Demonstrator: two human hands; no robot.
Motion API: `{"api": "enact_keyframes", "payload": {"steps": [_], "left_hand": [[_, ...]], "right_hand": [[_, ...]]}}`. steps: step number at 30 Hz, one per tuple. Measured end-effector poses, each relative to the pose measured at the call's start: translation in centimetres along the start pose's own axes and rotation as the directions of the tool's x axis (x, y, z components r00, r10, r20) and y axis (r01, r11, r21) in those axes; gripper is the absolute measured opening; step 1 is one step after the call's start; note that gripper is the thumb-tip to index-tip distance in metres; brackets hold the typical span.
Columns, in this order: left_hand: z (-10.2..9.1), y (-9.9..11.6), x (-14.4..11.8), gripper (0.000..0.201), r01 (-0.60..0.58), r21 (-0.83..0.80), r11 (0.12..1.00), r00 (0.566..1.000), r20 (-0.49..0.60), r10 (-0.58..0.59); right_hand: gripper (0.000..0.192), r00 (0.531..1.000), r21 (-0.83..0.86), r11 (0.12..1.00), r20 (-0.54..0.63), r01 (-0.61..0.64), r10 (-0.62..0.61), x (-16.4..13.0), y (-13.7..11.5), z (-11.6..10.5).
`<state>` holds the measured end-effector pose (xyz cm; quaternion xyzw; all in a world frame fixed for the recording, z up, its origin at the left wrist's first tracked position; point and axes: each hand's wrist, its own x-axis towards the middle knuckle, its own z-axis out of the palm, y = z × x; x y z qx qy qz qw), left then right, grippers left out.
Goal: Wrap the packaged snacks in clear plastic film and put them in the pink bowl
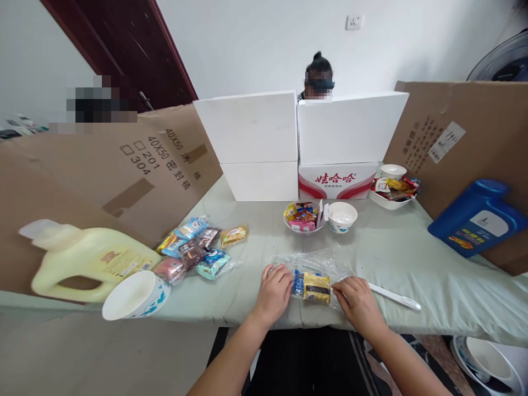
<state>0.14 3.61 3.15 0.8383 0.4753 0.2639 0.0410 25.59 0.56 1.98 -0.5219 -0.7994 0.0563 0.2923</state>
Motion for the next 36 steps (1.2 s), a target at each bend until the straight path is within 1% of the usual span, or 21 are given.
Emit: {"api": "enact_keyframes", "payload": {"steps": [2, 3, 5, 7, 9, 11, 14, 17, 19, 20, 21, 23, 24, 25, 26, 27, 29, 32, 34, 36], "left_hand": [[-1.3, 0.3, -0.8, 0.02, -0.06, -0.04, 0.997, 0.998, 0.013, 0.061], [-2.0, 0.6, -1.1, 0.02, -0.093, -0.063, 0.994, 0.994, 0.053, 0.096], [-3.4, 1.3, -1.8, 0.018, -0.147, -0.114, 0.983, 0.971, 0.175, 0.165], [-4.5, 1.8, -2.2, 0.018, -0.162, -0.16, 0.974, 0.937, 0.284, 0.203], [-5.1, 1.9, -2.5, 0.019, -0.143, -0.182, 0.973, 0.921, 0.334, 0.198], [-5.0, 2.0, -2.5, 0.019, -0.116, -0.174, 0.978, 0.92, 0.353, 0.172], [-3.8, 2.3, -2.4, 0.013, -0.062, -0.113, 0.992, 0.925, 0.366, 0.1], [-2.2, 3.1, -2.3, 0.022, -0.014, -0.082, 0.997, 0.945, 0.326, 0.04], [-1.3, 3.6, -2.3, 0.025, -0.023, -0.083, 0.996, 0.951, 0.305, 0.047], [-1.0, 3.8, -2.3, 0.026, -0.031, -0.08, 0.996, 0.95, 0.307, 0.054], [-0.7, 3.9, -2.3, 0.026, -0.035, -0.075, 0.997, 0.947, 0.315, 0.057], [-0.5, 3.8, -2.6, 0.026, -0.028, -0.068, 0.997, 0.944, 0.325, 0.049], [-0.5, 3.6, -2.7, 0.026, -0.021, -0.07, 0.997, 0.946, 0.32, 0.043], [-0.6, 3.4, -3.0, 0.025, -0.015, -0.078, 0.997, 0.951, 0.307, 0.038], [-0.7, 3.0, -3.2, 0.023, -0.01, -0.093, 0.996, 0.956, 0.29, 0.037], [-0.9, 2.7, -3.5, 0.018, -0.007, -0.114, 0.993, 0.962, 0.27, 0.038], [-1.3, 2.0, -4.0, 0.006, 0.006, -0.163, 0.987, 0.974, 0.223, 0.031], [-1.9, 1.3, -4.1, 0.018, 0.045, -0.199, 0.979, 0.991, 0.13, -0.019], [-2.1, 1.3, -3.5, 0.02, 0.063, -0.191, 0.979, 0.997, 0.049, -0.055], [-1.9, 1.6, -2.3, 0.018, 0.042, -0.186, 0.982, 0.999, 0.002, -0.043]], "right_hand": [[0.018, 0.998, 0.038, 0.997, -0.017, 0.069, -0.068, -1.0, -1.1, -1.4], [0.017, 0.994, 0.061, 0.992, 0.001, 0.111, -0.112, -1.4, -1.7, -2.1], [0.02, 0.975, 0.118, 0.975, 0.095, 0.187, -0.198, -2.0, -2.7, -3.5], [0.022, 0.938, 0.184, 0.955, 0.22, 0.231, -0.269, -2.3, -3.2, -4.5], [0.024, 0.909, 0.214, 0.951, 0.306, 0.225, -0.284, -2.5, -3.2, -5.0], [0.022, 0.911, 0.193, 0.966, 0.342, 0.172, -0.231, -2.6, -2.9, -4.6], [0.012, 0.935, 0.111, 0.992, 0.341, 0.06, -0.095, -2.6, -2.6, -2.9], [0.012, 0.962, -0.009, 1.0, 0.274, -0.014, 0.016, -2.3, -2.9, -0.8], [0.013, 0.978, -0.095, 0.995, 0.201, -0.042, 0.06, -1.9, -3.4, 0.1], [0.018, 0.984, -0.12, 0.992, 0.171, -0.03, 0.05, -1.6, -3.6, 0.3], [0.029, 0.987, -0.13, 0.992, 0.157, 0.009, 0.012, -1.4, -3.9, 0.5], [0.058, 0.975, -0.097, 0.985, 0.189, 0.14, -0.12, -1.0, -4.1, 0.5], [0.067, 0.958, -0.068, 0.978, 0.223, 0.198, -0.178, -0.9, -4.1, 0.4], [0.07, 0.943, -0.044, 0.973, 0.259, 0.228, -0.209, -0.9, -4.0, 0.3], [0.069, 0.934, -0.03, 0.974, 0.29, 0.226, -0.208, -0.9, -3.7, 0.1], [0.065, 0.934, -0.025, 0.98, 0.31, 0.195, -0.178, -1.0, -3.4, -0.1], [0.053, 0.944, -0.034, 0.995, 0.322, 0.09, -0.074, -1.4, -2.4, -0.7], [0.035, 0.945, 0.0, 0.996, 0.318, -0.086, 0.081, -1.9, -0.7, -2.0], [0.031, 0.92, 0.077, 0.974, 0.352, -0.215, 0.175, -1.9, 0.2, -3.0], [0.031, 0.888, 0.184, 0.92, 0.383, -0.345, 0.256, -1.3, 0.6, -3.9]]}}
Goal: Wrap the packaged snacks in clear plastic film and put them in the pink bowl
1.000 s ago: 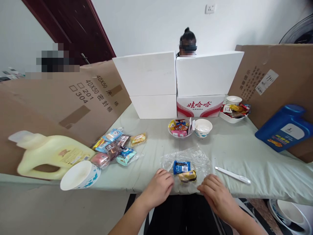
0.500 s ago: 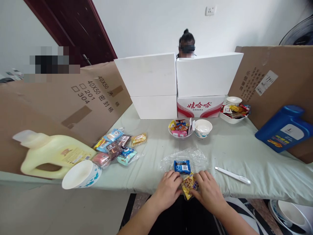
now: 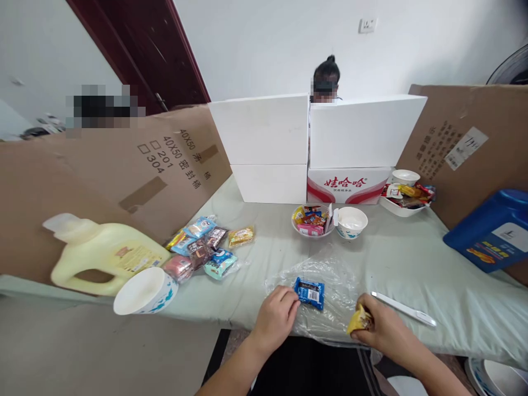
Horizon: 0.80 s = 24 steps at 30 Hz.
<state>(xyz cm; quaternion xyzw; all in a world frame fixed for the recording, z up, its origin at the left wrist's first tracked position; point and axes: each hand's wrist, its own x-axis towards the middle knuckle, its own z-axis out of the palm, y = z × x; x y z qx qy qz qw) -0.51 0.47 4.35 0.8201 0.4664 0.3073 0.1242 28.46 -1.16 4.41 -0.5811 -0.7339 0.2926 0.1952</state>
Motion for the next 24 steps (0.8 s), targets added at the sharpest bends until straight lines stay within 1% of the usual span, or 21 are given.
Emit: {"api": "enact_keyframes", "payload": {"steps": [1, 2, 4, 6, 7, 8, 10, 13, 16, 18, 19, 21, 23, 24], "left_hand": [[0.4, 0.2, 0.7, 0.017, -0.023, 0.001, 1.0, 1.0, 0.008, 0.023], [0.9, 0.5, 1.4, 0.018, -0.047, 0.006, 0.999, 0.998, 0.035, 0.047], [2.2, 0.8, 2.7, 0.031, -0.072, 0.046, 0.996, 0.992, 0.111, 0.066], [3.5, 0.9, 3.7, 0.047, -0.07, 0.104, 0.992, 0.983, 0.175, 0.051], [4.0, 0.7, 3.9, 0.049, -0.061, 0.12, 0.991, 0.98, 0.193, 0.037], [4.2, 0.4, 4.1, 0.046, -0.045, 0.124, 0.991, 0.98, 0.199, 0.019], [3.9, -0.5, 4.0, 0.037, 0.007, 0.1, 0.995, 0.983, 0.18, -0.025], [2.3, -2.1, 3.4, 0.026, 0.067, 0.037, 0.997, 0.988, 0.135, -0.071], [1.1, -2.8, 2.5, 0.019, 0.071, -0.013, 0.997, 0.991, 0.114, -0.069], [1.0, -2.5, 1.9, 0.018, 0.056, -0.022, 0.998, 0.99, 0.129, -0.053], [1.2, -2.3, 1.7, 0.021, 0.049, -0.024, 0.999, 0.988, 0.148, -0.045], [1.6, -1.8, 1.3, 0.036, 0.057, -0.033, 0.998, 0.981, 0.189, -0.05], [1.7, -1.9, 1.2, 0.048, 0.103, -0.034, 0.994, 0.978, 0.186, -0.095], [1.6, -2.1, 1.1, 0.05, 0.138, -0.037, 0.99, 0.977, 0.167, -0.13]], "right_hand": [[0.032, 0.999, 0.09, 0.995, -0.019, -0.03, 0.032, 0.3, -0.2, -0.3], [0.034, 0.997, 0.191, 0.981, -0.061, -0.039, 0.052, 0.9, -0.6, -0.5], [0.037, 0.982, 0.408, 0.913, -0.175, 0.004, 0.074, 2.3, -1.6, 0.0], [0.04, 0.967, 0.585, 0.809, -0.236, 0.065, 0.093, 4.1, -2.5, 1.5], [0.042, 0.966, 0.639, 0.765, -0.24, 0.079, 0.101, 4.9, -2.7, 2.5], [0.044, 0.966, 0.669, 0.739, -0.236, 0.08, 0.108, 5.6, -2.8, 3.5], [0.046, 0.964, 0.679, 0.73, -0.237, 0.075, 0.122, 6.5, -2.6, 5.4], [0.044, 0.964, 0.634, 0.77, -0.245, 0.074, 0.108, 6.4, -1.7, 7.2], [0.042, 0.973, 0.616, 0.784, -0.22, 0.08, 0.073, 5.8, -1.2, 7.6], [0.042, 0.978, 0.645, 0.76, -0.198, 0.085, 0.059, 5.5, -1.1, 7.6], [0.043, 0.981, 0.661, 0.745, -0.189, 0.088, 0.052, 5.5, -1.1, 7.5], [0.042, 0.984, 0.683, 0.724, -0.173, 0.098, 0.031, 5.4, -1.1, 7.5], [0.041, 0.987, 0.691, 0.717, -0.159, 0.097, 0.019, 5.5, -1.0, 7.6], [0.041, 0.988, 0.691, 0.717, -0.153, 0.095, 0.017, 5.5, -0.9, 7.6]]}}
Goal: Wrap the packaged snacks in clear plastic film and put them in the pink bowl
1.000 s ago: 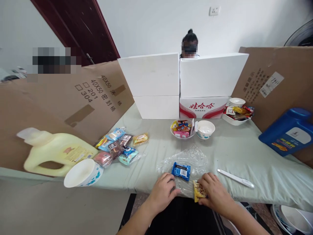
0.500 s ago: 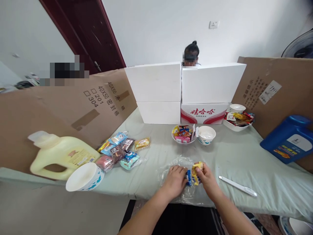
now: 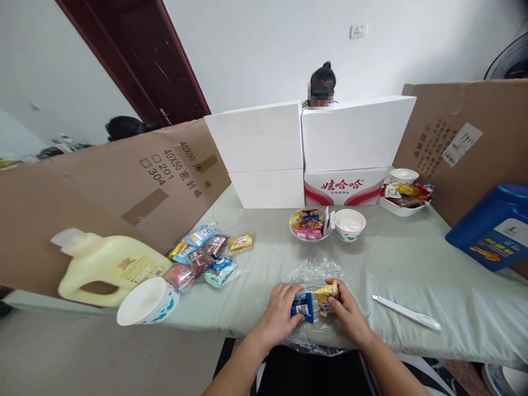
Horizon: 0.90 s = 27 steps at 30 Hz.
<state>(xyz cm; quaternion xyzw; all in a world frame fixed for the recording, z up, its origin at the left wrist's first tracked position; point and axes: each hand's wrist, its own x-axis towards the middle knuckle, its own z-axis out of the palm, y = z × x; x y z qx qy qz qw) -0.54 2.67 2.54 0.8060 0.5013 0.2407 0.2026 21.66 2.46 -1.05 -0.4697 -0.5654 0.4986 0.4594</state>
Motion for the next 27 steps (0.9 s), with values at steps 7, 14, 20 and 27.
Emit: {"api": "enact_keyframes", "payload": {"steps": [7, 14, 20, 27], "left_hand": [[-1.4, -0.3, 1.4, 0.026, 0.196, -0.207, 0.958, 0.805, -0.525, -0.278], [2.2, 3.5, 3.3, 0.029, 0.076, -0.463, 0.883, 0.981, -0.123, -0.149], [1.5, 2.6, 4.1, 0.063, 0.183, -0.605, 0.775, 0.981, 0.165, -0.103], [-7.2, 1.1, 12.7, 0.041, -0.02, -0.436, 0.9, 0.992, -0.122, -0.037]], "right_hand": [[0.044, 0.997, 0.07, 0.997, 0.065, 0.025, -0.03, 0.1, 0.2, 0.1], [0.047, 0.998, 0.175, 0.983, -0.022, 0.053, -0.05, 0.2, 0.9, 0.1], [0.038, 0.99, 0.075, 0.994, -0.119, 0.081, -0.072, 0.1, 1.0, 0.2], [0.042, 0.998, 0.165, 0.986, -0.059, -0.005, 0.015, -0.3, 1.3, 0.3]]}}
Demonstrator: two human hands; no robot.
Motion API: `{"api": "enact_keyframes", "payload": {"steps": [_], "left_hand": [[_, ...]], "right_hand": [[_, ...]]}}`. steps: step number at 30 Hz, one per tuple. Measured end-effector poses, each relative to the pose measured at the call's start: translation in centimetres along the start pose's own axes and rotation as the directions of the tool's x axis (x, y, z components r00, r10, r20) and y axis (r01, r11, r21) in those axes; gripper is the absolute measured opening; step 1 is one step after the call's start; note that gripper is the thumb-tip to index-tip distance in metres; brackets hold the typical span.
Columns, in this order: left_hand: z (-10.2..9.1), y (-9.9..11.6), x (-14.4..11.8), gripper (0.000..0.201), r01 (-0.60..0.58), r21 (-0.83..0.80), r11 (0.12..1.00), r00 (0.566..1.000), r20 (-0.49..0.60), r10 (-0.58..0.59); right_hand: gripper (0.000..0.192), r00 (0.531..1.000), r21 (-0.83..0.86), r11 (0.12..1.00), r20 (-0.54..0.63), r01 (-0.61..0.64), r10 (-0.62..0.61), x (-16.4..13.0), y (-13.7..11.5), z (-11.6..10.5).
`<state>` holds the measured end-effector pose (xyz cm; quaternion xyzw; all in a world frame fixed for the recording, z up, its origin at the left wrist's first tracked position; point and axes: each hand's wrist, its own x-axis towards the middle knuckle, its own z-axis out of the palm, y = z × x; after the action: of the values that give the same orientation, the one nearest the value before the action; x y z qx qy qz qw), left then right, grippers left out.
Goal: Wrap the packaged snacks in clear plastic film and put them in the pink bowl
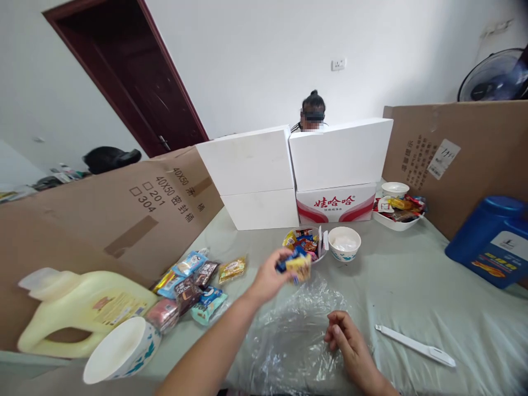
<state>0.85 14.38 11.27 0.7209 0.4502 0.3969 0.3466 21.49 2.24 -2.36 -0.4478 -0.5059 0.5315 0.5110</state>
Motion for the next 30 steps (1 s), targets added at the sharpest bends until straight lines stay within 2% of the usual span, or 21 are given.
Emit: {"api": "enact_keyframes", "payload": {"steps": [1, 2, 3, 4, 5, 7, 10, 12, 15, 19, 22, 24, 26, 28, 30], "left_hand": [[-1.1, 0.5, 2.3, 0.04, -0.074, 0.14, 0.987, 0.988, -0.128, 0.092], [-2.0, 0.9, 4.6, 0.039, -0.135, 0.286, 0.949, 0.956, -0.213, 0.2], [-2.5, 1.2, 6.8, 0.04, -0.172, 0.419, 0.891, 0.932, -0.224, 0.285], [-2.7, 1.4, 8.8, 0.041, -0.196, 0.529, 0.826, 0.929, -0.169, 0.328], [-2.5, 1.3, 10.5, 0.043, -0.228, 0.602, 0.765, 0.942, -0.063, 0.33], [-1.2, 0.7, 13.0, 0.047, -0.289, 0.632, 0.719, 0.949, 0.092, 0.301], [1.5, -1.1, 14.7, 0.048, -0.346, 0.625, 0.7, 0.936, 0.283, 0.209], [2.7, -2.2, 15.0, 0.045, -0.348, 0.634, 0.69, 0.923, 0.359, 0.135], [3.1, -3.3, 15.3, 0.044, -0.321, 0.661, 0.678, 0.922, 0.382, 0.064], [2.0, -2.9, 15.5, 0.036, -0.292, 0.667, 0.685, 0.937, 0.345, 0.063], [1.1, -1.2, 14.5, 0.033, -0.269, 0.652, 0.709, 0.96, 0.242, 0.142], [1.0, 0.2, 12.4, 0.032, -0.257, 0.643, 0.722, 0.966, 0.152, 0.209], [1.7, 1.3, 8.6, 0.028, -0.258, 0.624, 0.737, 0.962, 0.096, 0.256], [3.2, 1.6, 3.4, 0.023, -0.277, 0.578, 0.768, 0.958, 0.098, 0.271], [5.1, 0.9, -2.3, 0.02, -0.256, 0.565, 0.784, 0.966, 0.18, 0.186]], "right_hand": [[0.041, 1.0, 0.002, 1.0, 0.006, -0.017, 0.017, 0.0, 0.1, 0.0], [0.04, 0.999, 0.002, 1.0, 0.015, -0.03, 0.03, 0.0, 0.1, 0.0], [0.04, 0.999, 0.001, 0.999, 0.024, -0.037, 0.037, -0.1, 0.1, 0.0], [0.04, 0.999, -0.001, 0.999, 0.03, -0.04, 0.04, -0.1, 0.1, 0.0], [0.041, 0.999, -0.006, 0.999, 0.033, -0.039, 0.039, -0.1, 0.1, 0.0], [0.041, 0.999, -0.02, 0.999, 0.032, -0.031, 0.032, 0.0, 0.1, 0.0], [0.043, 0.999, -0.029, 0.999, 0.027, -0.028, 0.029, 0.0, 0.0, 0.0], [0.043, 0.999, -0.028, 0.999, 0.031, -0.03, 0.031, 0.0, -0.1, 0.0], [0.043, 0.999, -0.032, 0.999, 0.033, -0.032, 0.033, 0.0, -0.4, -0.1], [0.041, 1.0, -0.032, 0.999, 0.015, -0.015, 0.015, 0.1, -0.9, 0.0], [0.04, 1.0, -0.02, 1.0, 0.007, 0.0, 0.0, 0.1, -0.9, 0.0], [0.039, 1.0, -0.018, 1.0, 0.007, 0.004, -0.004, 0.1, -0.7, -0.1], [0.037, 1.0, -0.032, 0.999, 0.008, 0.009, -0.009, 0.2, -0.5, -0.2], [0.033, 1.0, -0.079, 0.997, 0.01, 0.027, -0.026, 0.3, -0.7, -0.3], [0.028, 0.996, -0.193, 0.977, 0.019, 0.088, -0.086, 0.3, -1.1, -0.2]]}}
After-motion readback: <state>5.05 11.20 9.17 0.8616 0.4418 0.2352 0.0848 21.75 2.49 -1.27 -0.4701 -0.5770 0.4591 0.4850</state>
